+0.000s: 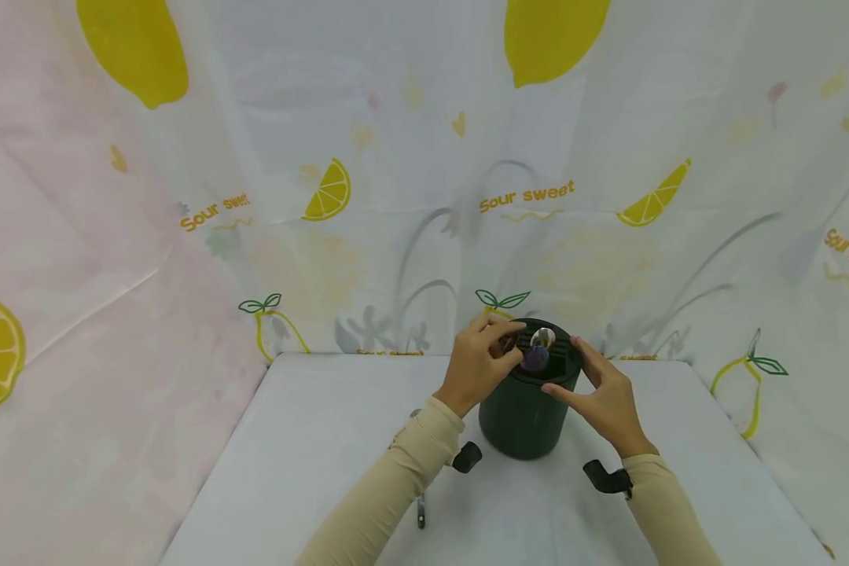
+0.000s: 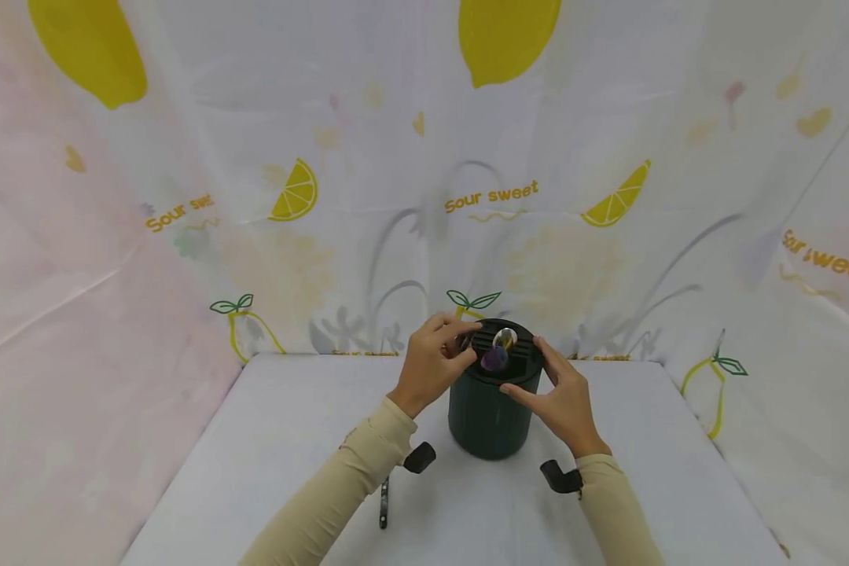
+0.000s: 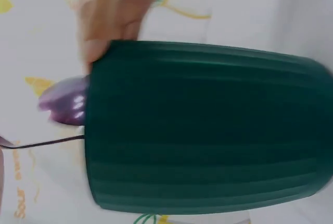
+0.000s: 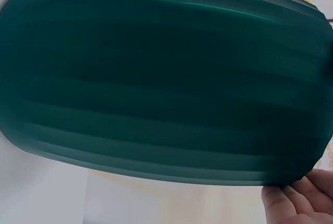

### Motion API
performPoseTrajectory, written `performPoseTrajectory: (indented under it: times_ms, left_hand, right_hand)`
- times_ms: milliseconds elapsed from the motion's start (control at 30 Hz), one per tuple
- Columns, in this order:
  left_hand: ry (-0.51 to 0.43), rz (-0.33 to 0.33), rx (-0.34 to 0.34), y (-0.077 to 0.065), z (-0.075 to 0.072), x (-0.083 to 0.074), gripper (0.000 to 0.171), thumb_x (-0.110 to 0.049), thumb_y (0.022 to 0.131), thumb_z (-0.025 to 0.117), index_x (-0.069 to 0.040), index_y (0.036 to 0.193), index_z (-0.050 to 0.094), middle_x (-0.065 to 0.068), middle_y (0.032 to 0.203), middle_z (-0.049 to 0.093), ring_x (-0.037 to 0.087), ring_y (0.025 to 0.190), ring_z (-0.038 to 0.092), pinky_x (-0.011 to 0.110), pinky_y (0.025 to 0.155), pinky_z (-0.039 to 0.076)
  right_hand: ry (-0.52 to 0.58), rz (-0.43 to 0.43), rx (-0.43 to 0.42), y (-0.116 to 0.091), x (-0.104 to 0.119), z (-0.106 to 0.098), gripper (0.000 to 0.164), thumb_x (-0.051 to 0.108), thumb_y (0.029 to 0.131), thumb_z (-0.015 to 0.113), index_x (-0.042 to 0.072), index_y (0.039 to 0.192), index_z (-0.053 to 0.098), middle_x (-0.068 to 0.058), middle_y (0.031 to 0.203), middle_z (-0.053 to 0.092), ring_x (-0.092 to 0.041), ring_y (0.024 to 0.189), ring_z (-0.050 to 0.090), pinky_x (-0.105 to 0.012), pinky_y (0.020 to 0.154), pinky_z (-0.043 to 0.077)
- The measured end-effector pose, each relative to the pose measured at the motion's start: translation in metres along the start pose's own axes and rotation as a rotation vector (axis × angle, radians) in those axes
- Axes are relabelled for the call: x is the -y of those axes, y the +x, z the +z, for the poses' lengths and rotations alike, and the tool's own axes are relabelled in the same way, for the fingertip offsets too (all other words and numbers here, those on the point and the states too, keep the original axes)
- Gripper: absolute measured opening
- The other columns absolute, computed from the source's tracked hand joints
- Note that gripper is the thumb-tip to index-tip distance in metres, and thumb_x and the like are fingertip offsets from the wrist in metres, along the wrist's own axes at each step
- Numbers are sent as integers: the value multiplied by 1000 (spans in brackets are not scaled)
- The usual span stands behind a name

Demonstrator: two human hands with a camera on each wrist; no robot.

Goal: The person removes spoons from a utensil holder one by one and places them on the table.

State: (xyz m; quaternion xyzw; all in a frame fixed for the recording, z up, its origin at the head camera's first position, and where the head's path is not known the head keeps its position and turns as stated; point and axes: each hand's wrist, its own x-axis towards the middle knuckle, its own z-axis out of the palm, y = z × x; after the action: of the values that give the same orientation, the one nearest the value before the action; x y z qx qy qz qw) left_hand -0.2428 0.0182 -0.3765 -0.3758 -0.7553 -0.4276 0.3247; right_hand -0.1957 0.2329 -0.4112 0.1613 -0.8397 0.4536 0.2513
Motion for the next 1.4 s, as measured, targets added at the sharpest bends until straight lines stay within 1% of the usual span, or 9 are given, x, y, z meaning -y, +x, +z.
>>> performPoseTrajectory:
  times_ms: [167,367,433,633,767,933,1033,1200,1400]
  left_hand:
    - [-104,-168,57,3,-9,5,29,1,83,72,-8,110,72,3,101,66,4,57,51,16,51,48]
    - [-343,-390,146,0,-11,5,24,-1,95,56,-2,113,71,7,98,67,10,55,61,30,53,59]
    - [-334,-397,143,-1,-11,5,23,-4,96,54,-2,112,71,7,97,68,10,57,61,32,53,59]
    - [-118,-358,184,-5,-10,7,18,-27,90,73,-10,93,67,0,91,58,7,74,57,20,65,53]
    - [-175,-513,209,-11,-7,9,37,-33,84,78,-6,97,54,4,91,53,8,70,60,21,63,55]
    - [-259,-699,181,-24,-4,15,45,-37,84,77,-5,104,52,6,91,58,22,62,67,27,60,57]
    - [-317,-712,150,-29,-1,21,34,-33,89,74,-5,101,60,5,85,64,27,66,69,33,64,60]
    - [-346,-641,54,-28,4,25,17,-20,94,68,-4,101,69,5,88,69,18,76,69,31,72,60]
    - [-475,-693,24,-24,4,28,16,-14,95,66,-2,104,70,9,96,68,18,86,67,38,85,57]
  right_hand:
    - [-13,12,2,0,14,-3,85,6,72,87,-7,143,41,-25,143,46,-42,128,47,-17,102,39]
    - [-7,10,-1,-1,14,-2,85,7,72,87,-6,143,42,-25,143,46,-42,128,47,-15,101,39]
    - [-9,7,-1,-1,14,-2,85,7,72,87,-7,143,42,-25,143,45,-42,127,47,-14,101,39]
    - [-16,0,-8,0,11,-3,84,7,72,87,-8,142,42,-25,143,46,-42,127,47,-14,101,39]
    - [-18,-2,-13,-1,11,-3,84,6,72,87,-8,142,42,-24,143,45,-42,127,47,-15,101,39]
    - [-16,3,-6,-1,-16,2,89,10,70,89,1,146,41,-17,146,44,-36,130,46,-13,102,38]
    - [-6,11,-10,-1,-30,5,92,15,69,90,8,147,42,-12,148,44,-32,131,46,-9,100,37]
    - [21,18,-10,-2,-32,6,92,19,69,90,10,147,42,-10,148,44,-30,131,46,-8,99,36]
    - [8,27,-3,-1,-30,5,91,15,70,90,6,147,42,-13,148,44,-32,132,45,-9,100,36]
